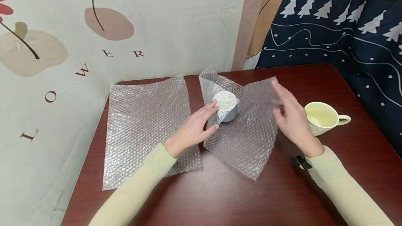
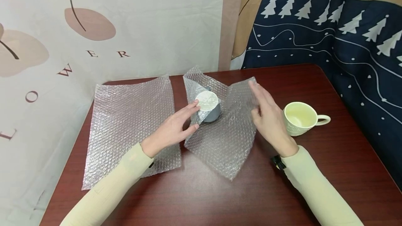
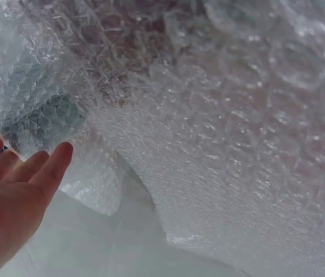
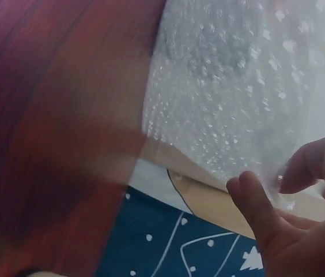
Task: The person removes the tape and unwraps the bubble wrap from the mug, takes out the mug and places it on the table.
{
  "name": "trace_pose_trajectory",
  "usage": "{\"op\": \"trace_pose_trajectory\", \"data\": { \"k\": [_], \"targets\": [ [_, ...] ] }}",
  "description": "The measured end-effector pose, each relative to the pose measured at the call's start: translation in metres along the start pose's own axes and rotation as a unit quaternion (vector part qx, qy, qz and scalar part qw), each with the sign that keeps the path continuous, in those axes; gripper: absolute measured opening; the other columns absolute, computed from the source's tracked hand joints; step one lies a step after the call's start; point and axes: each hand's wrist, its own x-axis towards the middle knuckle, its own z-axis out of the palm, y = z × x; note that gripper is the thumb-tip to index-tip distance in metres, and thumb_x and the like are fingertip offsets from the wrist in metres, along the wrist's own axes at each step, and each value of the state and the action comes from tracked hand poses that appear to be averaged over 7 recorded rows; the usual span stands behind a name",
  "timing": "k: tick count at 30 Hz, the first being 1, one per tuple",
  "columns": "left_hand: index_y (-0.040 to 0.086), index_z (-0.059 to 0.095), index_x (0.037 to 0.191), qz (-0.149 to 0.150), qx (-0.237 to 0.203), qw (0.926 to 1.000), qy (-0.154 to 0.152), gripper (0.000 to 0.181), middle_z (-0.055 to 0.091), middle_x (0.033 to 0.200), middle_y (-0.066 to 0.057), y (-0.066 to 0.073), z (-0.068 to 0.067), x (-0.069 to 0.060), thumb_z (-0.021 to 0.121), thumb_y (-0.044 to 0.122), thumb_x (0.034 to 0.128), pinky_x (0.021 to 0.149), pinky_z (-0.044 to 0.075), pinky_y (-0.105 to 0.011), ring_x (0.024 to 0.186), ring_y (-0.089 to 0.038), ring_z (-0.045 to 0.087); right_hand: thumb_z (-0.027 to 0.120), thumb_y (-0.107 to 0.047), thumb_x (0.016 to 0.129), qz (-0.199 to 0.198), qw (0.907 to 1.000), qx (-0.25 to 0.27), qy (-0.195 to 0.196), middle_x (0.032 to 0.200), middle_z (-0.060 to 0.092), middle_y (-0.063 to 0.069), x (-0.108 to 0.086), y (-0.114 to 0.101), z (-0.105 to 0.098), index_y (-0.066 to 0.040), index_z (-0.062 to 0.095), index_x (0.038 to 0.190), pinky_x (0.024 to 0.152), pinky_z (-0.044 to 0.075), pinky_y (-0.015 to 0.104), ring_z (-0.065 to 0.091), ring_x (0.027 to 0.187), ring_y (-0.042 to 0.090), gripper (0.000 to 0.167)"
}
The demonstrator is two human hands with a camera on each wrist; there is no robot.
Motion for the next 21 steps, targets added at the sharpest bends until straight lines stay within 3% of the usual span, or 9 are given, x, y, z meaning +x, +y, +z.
{"op": "trace_pose_trajectory", "data": {
  "k": [3,6,10,15,21],
  "targets": [
    [0.008,0.045,0.156,0.003,-0.002,1.0000,0.002,0.063,0.031,0.168,-0.003,0.000,0.000,0.000,0.059,0.038,0.1022,0.122,0.030,-0.042,0.152,-0.022,0.034,0.059,0.013,0.088,-0.020,0.9986,-0.049,0.000,0.153,0.047,0.025,-0.003,0.001,0.002,-0.009,0.052,0.153,0.056,0.048,0.032,0.062,0.084,0.030,0.068],
    [0.008,0.045,0.156,0.004,-0.002,1.0000,0.002,0.063,0.031,0.168,-0.003,0.000,-0.001,0.000,0.059,0.037,0.1023,0.122,0.030,-0.042,0.152,-0.023,0.034,0.057,0.007,0.087,-0.012,0.9977,-0.067,-0.001,0.146,0.052,0.029,-0.005,0.001,0.005,0.002,0.057,0.144,0.055,0.050,0.040,0.060,0.074,0.030,0.057],
    [0.009,0.044,0.157,0.003,-0.001,1.0000,-0.001,0.063,0.030,0.168,-0.003,-0.001,-0.001,0.000,0.059,0.037,0.1023,0.123,0.030,-0.041,0.152,-0.022,0.033,0.059,0.001,0.086,0.009,0.9965,-0.081,-0.019,0.143,0.055,0.029,-0.008,0.002,0.008,0.007,0.056,0.141,0.061,0.054,0.050,0.065,0.083,0.036,0.056],
    [0.008,0.043,0.157,0.007,-0.001,1.0000,-0.004,0.063,0.029,0.169,-0.004,-0.001,-0.002,0.000,0.059,0.037,0.1031,0.123,0.029,-0.042,0.153,-0.022,0.032,0.059,-0.004,0.090,0.021,0.9919,-0.100,-0.076,0.143,0.051,0.034,-0.011,0.006,0.010,0.013,0.052,0.142,0.072,0.056,0.063,0.065,0.102,0.049,0.055],
    [0.008,0.043,0.157,0.008,-0.002,0.9999,-0.006,0.063,0.029,0.169,-0.004,0.000,-0.002,0.000,0.059,0.036,0.1034,0.123,0.030,-0.042,0.153,-0.022,0.032,0.058,-0.007,0.094,0.042,0.9822,-0.120,-0.138,0.147,0.045,0.036,-0.014,0.010,0.011,0.015,0.046,0.145,0.071,0.055,0.063,0.065,0.099,0.053,0.057]
  ]
}}
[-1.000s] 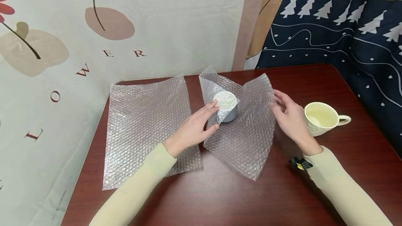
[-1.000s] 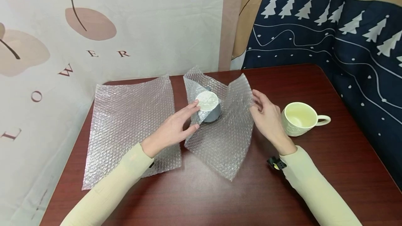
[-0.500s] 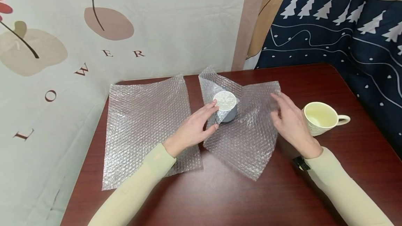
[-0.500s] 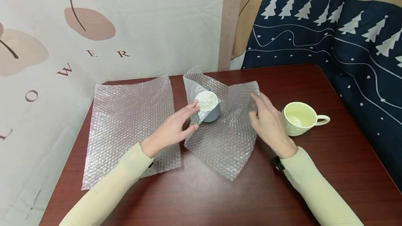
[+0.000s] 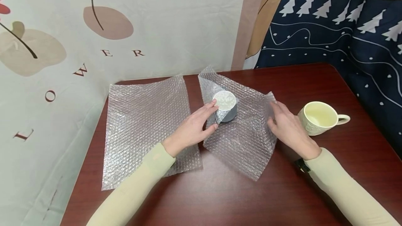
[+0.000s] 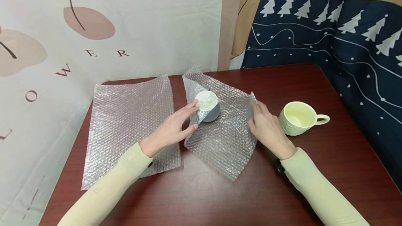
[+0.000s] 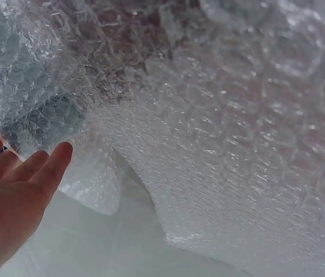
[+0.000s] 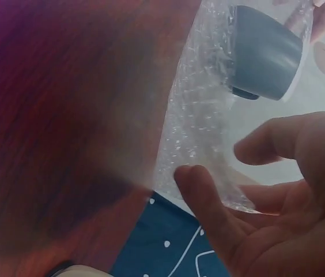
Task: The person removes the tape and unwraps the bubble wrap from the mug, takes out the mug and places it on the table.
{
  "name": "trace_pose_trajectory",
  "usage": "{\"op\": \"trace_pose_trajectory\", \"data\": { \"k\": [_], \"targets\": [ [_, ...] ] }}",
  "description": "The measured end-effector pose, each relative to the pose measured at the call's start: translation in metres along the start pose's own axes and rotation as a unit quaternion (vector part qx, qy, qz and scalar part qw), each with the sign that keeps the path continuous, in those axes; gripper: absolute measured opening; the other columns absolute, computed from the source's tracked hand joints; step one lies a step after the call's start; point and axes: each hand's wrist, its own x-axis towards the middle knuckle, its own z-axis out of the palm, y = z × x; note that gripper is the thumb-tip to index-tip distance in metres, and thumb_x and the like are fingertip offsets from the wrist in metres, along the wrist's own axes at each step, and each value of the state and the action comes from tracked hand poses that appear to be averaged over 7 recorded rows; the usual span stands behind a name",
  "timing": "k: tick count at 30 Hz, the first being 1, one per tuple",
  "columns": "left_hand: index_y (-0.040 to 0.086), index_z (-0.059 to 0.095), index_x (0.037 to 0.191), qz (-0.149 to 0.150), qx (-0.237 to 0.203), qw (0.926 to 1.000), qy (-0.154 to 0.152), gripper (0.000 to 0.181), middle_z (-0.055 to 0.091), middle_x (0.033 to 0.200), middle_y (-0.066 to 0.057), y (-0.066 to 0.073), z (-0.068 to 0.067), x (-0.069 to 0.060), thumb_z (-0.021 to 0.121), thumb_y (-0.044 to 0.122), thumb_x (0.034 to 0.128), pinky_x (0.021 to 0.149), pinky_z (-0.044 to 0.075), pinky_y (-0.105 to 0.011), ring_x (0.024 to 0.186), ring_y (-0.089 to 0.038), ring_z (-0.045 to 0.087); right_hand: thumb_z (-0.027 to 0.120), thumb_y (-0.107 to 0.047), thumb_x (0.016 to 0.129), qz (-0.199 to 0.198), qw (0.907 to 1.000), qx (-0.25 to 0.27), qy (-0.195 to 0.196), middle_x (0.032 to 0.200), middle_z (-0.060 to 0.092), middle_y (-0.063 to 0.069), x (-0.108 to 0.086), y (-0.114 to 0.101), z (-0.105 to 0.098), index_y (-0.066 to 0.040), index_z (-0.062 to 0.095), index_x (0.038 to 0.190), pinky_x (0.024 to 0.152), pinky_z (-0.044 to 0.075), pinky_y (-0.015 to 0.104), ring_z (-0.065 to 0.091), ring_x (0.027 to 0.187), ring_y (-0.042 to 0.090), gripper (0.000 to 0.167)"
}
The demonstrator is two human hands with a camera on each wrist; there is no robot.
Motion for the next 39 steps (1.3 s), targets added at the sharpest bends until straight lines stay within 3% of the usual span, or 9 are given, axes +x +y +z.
{"op": "trace_pose_trajectory", "data": {
  "k": [7,17,22,26,29,31,34,37,39],
  "targets": [
    [0.008,0.043,0.157,0.000,0.004,1.0000,0.002,0.064,0.028,0.169,-0.004,0.000,0.001,0.000,0.059,0.037,0.1032,0.122,0.030,-0.042,0.153,-0.022,0.032,0.058,-0.007,0.097,0.009,0.9956,-0.042,-0.083,0.150,0.039,0.039,0.000,0.002,0.004,0.018,0.041,0.146,0.081,0.056,0.063,0.058,0.118,0.054,0.057],
    [0.008,0.042,0.158,-0.003,0.008,1.0000,-0.001,0.065,0.027,0.169,-0.004,-0.001,0.001,0.000,0.059,0.038,0.1032,0.122,0.030,-0.042,0.153,-0.022,0.032,0.074,-0.008,0.091,0.000,0.9894,-0.089,-0.115,0.153,0.033,0.041,-0.001,0.001,0.007,0.016,0.043,0.145,0.084,0.054,0.065,0.059,0.112,0.057,0.067],
    [0.008,0.041,0.158,-0.004,0.007,1.0000,-0.005,0.064,0.027,0.169,-0.003,-0.001,0.002,0.000,0.058,0.038,0.1038,0.123,0.029,-0.041,0.153,-0.021,0.031,0.080,-0.007,0.085,-0.052,0.9888,-0.135,-0.037,0.164,0.024,0.032,-0.004,-0.002,0.010,0.008,0.051,0.145,0.091,0.050,0.070,0.041,0.137,0.057,0.068],
    [0.008,0.042,0.158,-0.001,0.005,1.0000,-0.001,0.064,0.028,0.169,-0.004,-0.001,0.002,0.000,0.060,0.036,0.1034,0.122,0.030,-0.041,0.153,-0.022,0.032,0.079,-0.007,0.082,-0.125,0.9750,-0.174,0.059,0.161,0.036,0.027,-0.004,-0.002,0.013,0.007,0.059,0.138,0.109,0.037,0.070,0.034,0.147,0.048,0.060],
    [0.008,0.041,0.158,0.001,0.005,1.0000,-0.001,0.064,0.027,0.169,-0.004,-0.001,0.002,0.000,0.059,0.037,0.1035,0.122,0.029,-0.041,0.153,-0.023,0.032,0.075,-0.009,0.084,-0.151,0.9672,-0.184,0.089,0.150,0.050,0.029,-0.003,-0.003,0.013,0.009,0.064,0.132,0.115,0.033,0.066,0.042,0.144,0.046,0.052],
    [0.008,0.041,0.158,0.001,0.004,1.0000,-0.001,0.065,0.027,0.169,-0.004,-0.002,0.002,0.000,0.059,0.037,0.1035,0.123,0.029,-0.041,0.153,-0.023,0.031,0.073,-0.011,0.086,-0.155,0.9682,-0.179,0.081,0.139,0.060,0.030,-0.003,-0.003,0.013,0.010,0.067,0.126,0.112,0.039,0.063,0.053,0.134,0.047,0.046],
    [0.008,0.041,0.158,-0.001,0.003,1.0000,-0.001,0.064,0.027,0.169,-0.004,-0.002,0.002,-0.001,0.059,0.037,0.1037,0.123,0.029,-0.041,0.153,-0.022,0.031,0.070,-0.014,0.089,-0.133,0.9782,-0.157,0.023,0.119,0.070,0.028,-0.004,-0.003,0.012,0.009,0.069,0.118,0.088,0.056,0.059,0.068,0.107,0.047,0.036],
    [0.008,0.041,0.158,-0.003,0.004,1.0000,-0.003,0.064,0.026,0.170,-0.003,-0.002,0.002,-0.001,0.058,0.037,0.1039,0.123,0.029,-0.040,0.154,-0.021,0.030,0.068,-0.016,0.092,-0.094,0.9851,-0.136,-0.047,0.114,0.072,0.025,-0.004,-0.002,0.010,0.006,0.070,0.117,0.066,0.058,0.056,0.071,0.092,0.044,0.033],
    [0.008,0.041,0.158,-0.003,0.004,1.0000,-0.003,0.064,0.026,0.170,-0.003,-0.002,0.002,-0.001,0.058,0.038,0.1041,0.123,0.029,-0.040,0.154,-0.020,0.030,0.068,-0.017,0.094,-0.077,0.9865,-0.123,-0.077,0.114,0.072,0.023,-0.002,-0.003,0.008,0.004,0.070,0.119,0.061,0.057,0.055,0.071,0.089,0.042,0.033]
  ]
}}
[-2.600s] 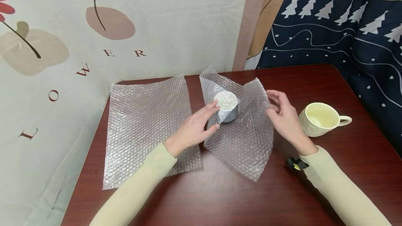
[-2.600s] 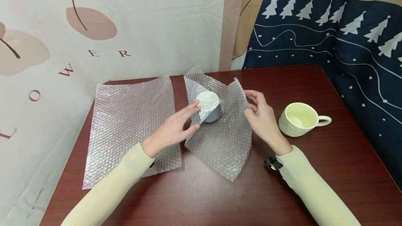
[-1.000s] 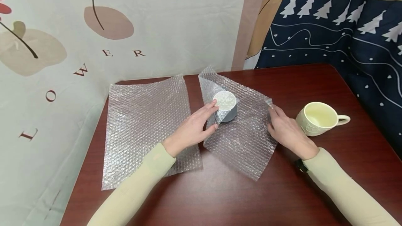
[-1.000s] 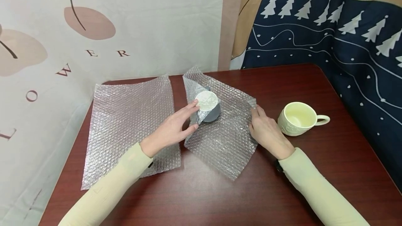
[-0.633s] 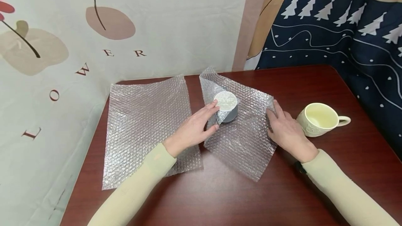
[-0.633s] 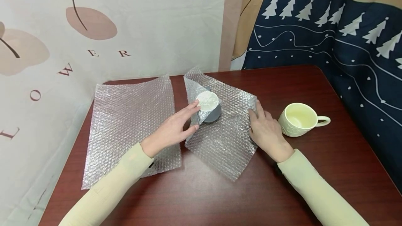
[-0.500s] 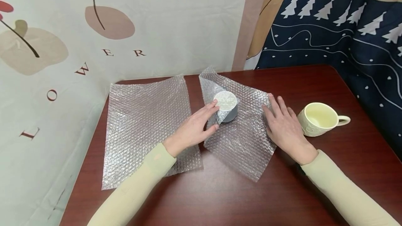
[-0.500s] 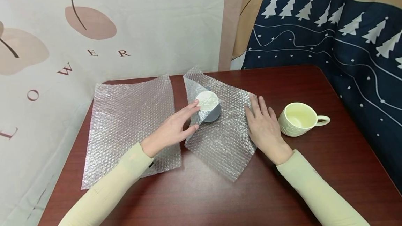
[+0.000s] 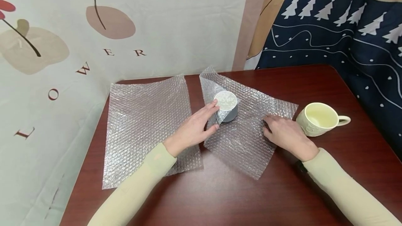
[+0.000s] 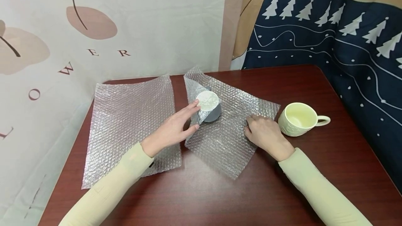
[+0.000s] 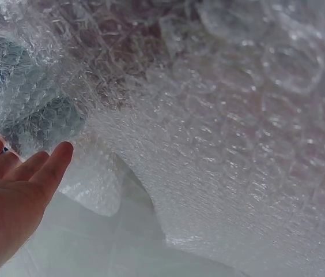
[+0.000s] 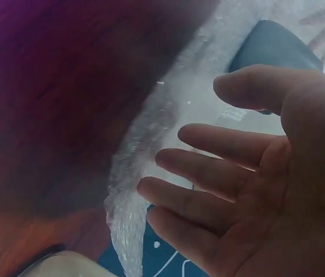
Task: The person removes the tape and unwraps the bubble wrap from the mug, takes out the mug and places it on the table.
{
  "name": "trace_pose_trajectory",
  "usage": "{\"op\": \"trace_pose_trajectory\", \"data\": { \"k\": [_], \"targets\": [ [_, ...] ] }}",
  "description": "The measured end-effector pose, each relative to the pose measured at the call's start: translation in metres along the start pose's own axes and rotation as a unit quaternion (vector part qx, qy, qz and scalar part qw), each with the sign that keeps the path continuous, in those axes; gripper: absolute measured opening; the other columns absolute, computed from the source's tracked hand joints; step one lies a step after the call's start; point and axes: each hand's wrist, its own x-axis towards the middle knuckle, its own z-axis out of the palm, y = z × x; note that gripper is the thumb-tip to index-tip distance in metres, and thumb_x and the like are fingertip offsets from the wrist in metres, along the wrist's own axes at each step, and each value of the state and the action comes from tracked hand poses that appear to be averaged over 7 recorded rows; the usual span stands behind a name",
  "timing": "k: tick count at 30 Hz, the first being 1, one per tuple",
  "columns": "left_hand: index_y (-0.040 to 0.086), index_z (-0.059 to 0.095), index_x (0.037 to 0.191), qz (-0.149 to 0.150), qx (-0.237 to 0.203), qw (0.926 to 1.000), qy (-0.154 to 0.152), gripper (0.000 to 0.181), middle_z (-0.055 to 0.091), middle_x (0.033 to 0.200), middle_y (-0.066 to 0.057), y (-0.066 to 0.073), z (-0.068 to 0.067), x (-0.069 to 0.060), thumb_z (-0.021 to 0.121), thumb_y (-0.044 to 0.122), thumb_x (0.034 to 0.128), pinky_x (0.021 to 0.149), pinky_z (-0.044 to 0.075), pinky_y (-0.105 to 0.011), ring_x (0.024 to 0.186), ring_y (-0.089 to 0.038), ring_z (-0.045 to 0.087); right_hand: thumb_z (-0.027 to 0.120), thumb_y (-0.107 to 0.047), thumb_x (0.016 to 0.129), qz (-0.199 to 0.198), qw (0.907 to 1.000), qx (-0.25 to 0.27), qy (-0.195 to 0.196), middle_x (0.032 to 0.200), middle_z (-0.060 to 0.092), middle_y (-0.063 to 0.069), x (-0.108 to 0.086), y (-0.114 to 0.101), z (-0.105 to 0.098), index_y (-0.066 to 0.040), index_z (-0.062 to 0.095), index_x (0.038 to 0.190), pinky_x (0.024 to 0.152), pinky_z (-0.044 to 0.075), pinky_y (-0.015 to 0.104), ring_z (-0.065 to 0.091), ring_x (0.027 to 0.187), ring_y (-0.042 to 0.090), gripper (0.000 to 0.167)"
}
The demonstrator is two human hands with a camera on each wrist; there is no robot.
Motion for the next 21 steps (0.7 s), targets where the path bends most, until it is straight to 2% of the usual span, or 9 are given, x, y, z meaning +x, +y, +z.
{"op": "trace_pose_trajectory", "data": {
  "k": [3,5,7,9,11,13,16,18,21],
  "targets": [
    [0.008,0.041,0.158,-0.001,-0.003,1.0000,-0.002,0.064,0.025,0.170,-0.002,0.001,0.000,0.000,0.058,0.038,0.1042,0.123,0.029,-0.040,0.154,-0.020,0.029,0.068,-0.018,0.095,0.009,0.9992,0.034,-0.017,0.117,0.071,0.023,0.004,-0.002,-0.008,0.003,0.068,0.125,0.070,0.059,0.055,0.071,0.096,0.039,0.036],
    [0.008,0.041,0.158,-0.005,-0.007,1.0000,-0.004,0.065,0.025,0.170,-0.002,0.002,0.000,0.000,0.057,0.041,0.1047,0.123,0.028,-0.040,0.154,-0.021,0.030,0.069,-0.019,0.096,0.014,0.9975,0.064,-0.027,0.127,0.067,0.024,0.009,-0.005,-0.016,0.002,0.065,0.132,0.086,0.058,0.059,0.067,0.110,0.041,0.042],
    [0.008,0.040,0.159,-0.011,-0.014,0.9998,-0.006,0.066,0.024,0.170,-0.001,0.002,-0.001,0.000,0.056,0.044,0.1053,0.123,0.028,-0.040,0.154,-0.022,0.030,0.069,-0.022,0.097,0.019,0.9948,0.094,-0.036,0.142,0.058,0.026,0.016,-0.009,-0.023,0.003,0.059,0.141,0.102,0.048,0.063,0.056,0.129,0.044,0.051],
    [0.008,0.040,0.159,-0.016,-0.021,0.9996,-0.008,0.067,0.023,0.171,0.000,0.002,-0.001,0.000,0.053,0.048,0.1059,0.124,0.027,-0.039,0.154,-0.023,0.030,0.069,-0.024,0.098,0.024,0.9912,0.125,-0.038,0.152,0.049,0.027,0.024,-0.013,-0.028,0.002,0.052,0.148,0.112,0.038,0.066,0.043,0.141,0.047,0.059],
    [0.009,0.040,0.159,-0.019,-0.027,0.9994,-0.008,0.068,0.023,0.171,0.001,0.002,-0.001,0.000,0.052,0.050,0.1061,0.124,0.027,-0.039,0.153,-0.023,0.030,0.070,-0.026,0.098,0.033,0.9866,0.155,-0.040,0.157,0.043,0.026,0.033,-0.015,-0.030,0.000,0.046,0.153,0.115,0.032,0.067,0.036,0.146,0.047,0.065],
    [0.009,0.040,0.159,-0.020,-0.032,0.9993,-0.008,0.068,0.023,0.171,0.001,0.002,-0.001,0.000,0.051,0.050,0.1064,0.124,0.027,-0.039,0.153,-0.024,0.030,0.072,-0.027,0.097,0.041,0.9802,0.189,-0.041,0.159,0.041,0.025,0.043,-0.016,-0.029,-0.001,0.042,0.156,0.115,0.033,0.066,0.037,0.146,0.045,0.071],
    [0.010,0.040,0.160,-0.022,-0.039,0.9990,-0.008,0.067,0.022,0.171,0.002,0.001,-0.001,0.000,0.049,0.051,0.1071,0.124,0.026,-0.039,0.154,-0.022,0.029,0.074,-0.030,0.096,0.053,0.9658,0.248,-0.056,0.162,0.038,0.022,0.056,-0.014,-0.023,-0.003,0.035,0.160,0.114,0.035,0.065,0.038,0.147,0.043,0.079],
    [0.010,0.039,0.160,-0.022,-0.046,0.9986,-0.009,0.068,0.021,0.171,0.003,0.001,-0.001,-0.001,0.044,0.054,0.1082,0.124,0.026,-0.040,0.154,-0.020,0.027,0.076,-0.031,0.094,0.053,0.9557,0.282,-0.065,0.163,0.036,0.021,0.063,-0.013,-0.017,-0.004,0.032,0.161,0.114,0.035,0.065,0.037,0.147,0.042,0.084],
    [0.010,0.039,0.160,-0.019,-0.058,0.9981,-0.009,0.071,0.021,0.171,0.002,0.000,0.000,-0.001,0.033,0.060,0.1088,0.124,0.025,-0.040,0.155,-0.019,0.026,0.079,-0.032,0.092,0.045,0.9459,0.314,-0.067,0.163,0.037,0.019,0.070,-0.012,-0.008,-0.005,0.031,0.162,0.115,0.035,0.064,0.036,0.148,0.041,0.089]
  ]
}}
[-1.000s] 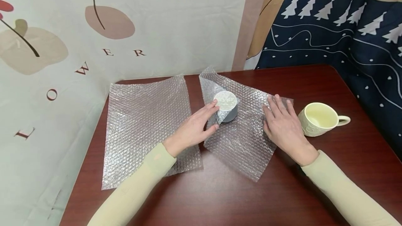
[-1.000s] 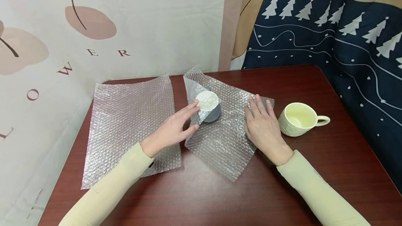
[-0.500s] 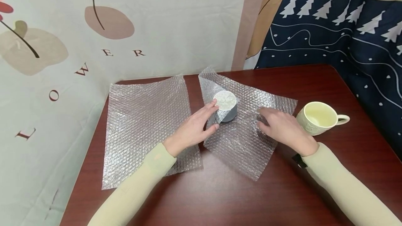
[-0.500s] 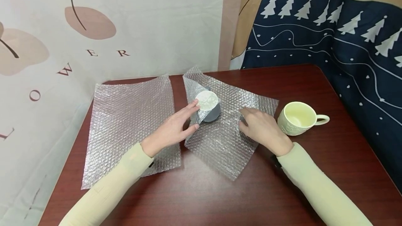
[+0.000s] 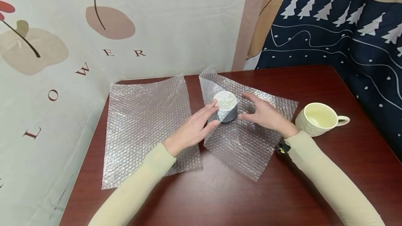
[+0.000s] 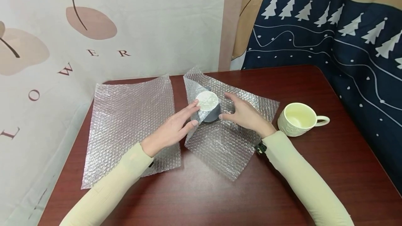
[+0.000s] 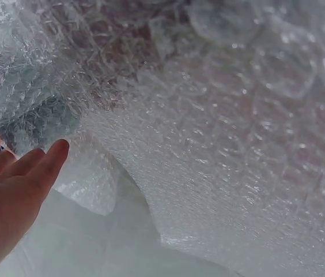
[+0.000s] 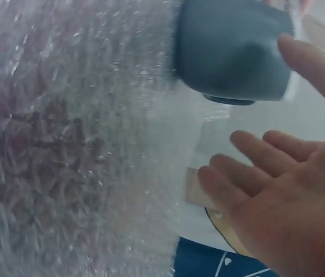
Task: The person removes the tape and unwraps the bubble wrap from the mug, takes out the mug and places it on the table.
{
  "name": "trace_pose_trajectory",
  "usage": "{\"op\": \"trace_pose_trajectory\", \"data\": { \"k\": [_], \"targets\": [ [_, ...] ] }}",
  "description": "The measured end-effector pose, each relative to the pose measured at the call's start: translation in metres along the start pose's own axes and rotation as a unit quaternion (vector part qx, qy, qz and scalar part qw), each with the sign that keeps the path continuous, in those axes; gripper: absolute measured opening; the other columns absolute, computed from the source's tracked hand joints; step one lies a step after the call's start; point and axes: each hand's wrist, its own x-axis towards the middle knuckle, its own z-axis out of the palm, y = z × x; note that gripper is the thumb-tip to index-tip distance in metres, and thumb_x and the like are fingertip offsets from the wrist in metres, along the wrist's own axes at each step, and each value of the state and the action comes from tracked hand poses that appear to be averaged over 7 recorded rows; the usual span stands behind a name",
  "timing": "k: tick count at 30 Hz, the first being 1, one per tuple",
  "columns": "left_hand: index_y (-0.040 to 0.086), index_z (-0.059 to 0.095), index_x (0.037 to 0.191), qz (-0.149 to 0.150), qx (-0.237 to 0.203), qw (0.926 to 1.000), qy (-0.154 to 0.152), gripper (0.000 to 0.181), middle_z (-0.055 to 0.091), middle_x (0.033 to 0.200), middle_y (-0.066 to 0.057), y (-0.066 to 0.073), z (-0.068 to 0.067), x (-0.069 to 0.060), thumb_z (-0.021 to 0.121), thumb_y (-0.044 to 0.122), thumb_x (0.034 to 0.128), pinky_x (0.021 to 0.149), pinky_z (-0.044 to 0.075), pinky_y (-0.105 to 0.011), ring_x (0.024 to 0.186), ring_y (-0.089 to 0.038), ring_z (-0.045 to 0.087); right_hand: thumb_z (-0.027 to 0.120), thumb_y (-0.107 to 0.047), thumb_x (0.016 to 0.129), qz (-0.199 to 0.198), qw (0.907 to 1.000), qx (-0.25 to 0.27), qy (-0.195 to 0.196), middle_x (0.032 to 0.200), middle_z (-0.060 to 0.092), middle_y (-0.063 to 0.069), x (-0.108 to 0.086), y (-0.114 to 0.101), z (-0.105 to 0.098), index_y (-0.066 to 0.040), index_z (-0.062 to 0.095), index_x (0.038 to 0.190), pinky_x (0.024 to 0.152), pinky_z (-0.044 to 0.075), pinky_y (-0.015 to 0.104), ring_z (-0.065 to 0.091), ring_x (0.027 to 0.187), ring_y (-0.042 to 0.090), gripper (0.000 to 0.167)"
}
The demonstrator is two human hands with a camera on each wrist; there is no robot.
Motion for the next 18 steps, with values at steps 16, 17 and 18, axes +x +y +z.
{"op": "trace_pose_trajectory", "data": {
  "k": [16,17,18],
  "targets": [
    [0.010,0.038,0.161,0.017,-0.008,0.9998,0.002,0.085,0.020,0.171,0.001,-0.005,0.002,-0.001,0.015,0.069,0.1042,0.125,0.024,-0.039,0.155,-0.018,0.024,0.087,-0.038,0.085,-0.030,0.9988,0.031,-0.022,0.166,0.029,0.021,0.028,-0.004,0.024,-0.005,0.019,0.164,0.119,0.030,0.061,0.032,0.150,0.039,0.109],
    [0.010,0.037,0.161,0.017,-0.009,0.9998,0.001,0.085,0.020,0.171,0.001,-0.005,0.002,-0.001,0.015,0.069,0.1043,0.125,0.024,-0.039,0.155,-0.018,0.024,0.087,-0.038,0.085,-0.031,0.9989,0.030,-0.021,0.166,0.029,0.021,0.028,-0.004,0.024,-0.004,0.019,0.164,0.119,0.030,0.060,0.031,0.151,0.039,0.110],
    [0.010,0.037,0.161,0.018,-0.010,0.9998,0.001,0.085,0.020,0.171,0.001,-0.005,0.002,-0.001,0.015,0.069,0.1044,0.125,0.024,-0.039,0.155,-0.018,0.024,0.087,-0.038,0.085,-0.032,0.9988,0.029,-0.021,0.166,0.029,0.021,0.029,-0.004,0.025,-0.004,0.019,0.164,0.119,0.030,0.060,0.032,0.150,0.039,0.110]
  ]
}}
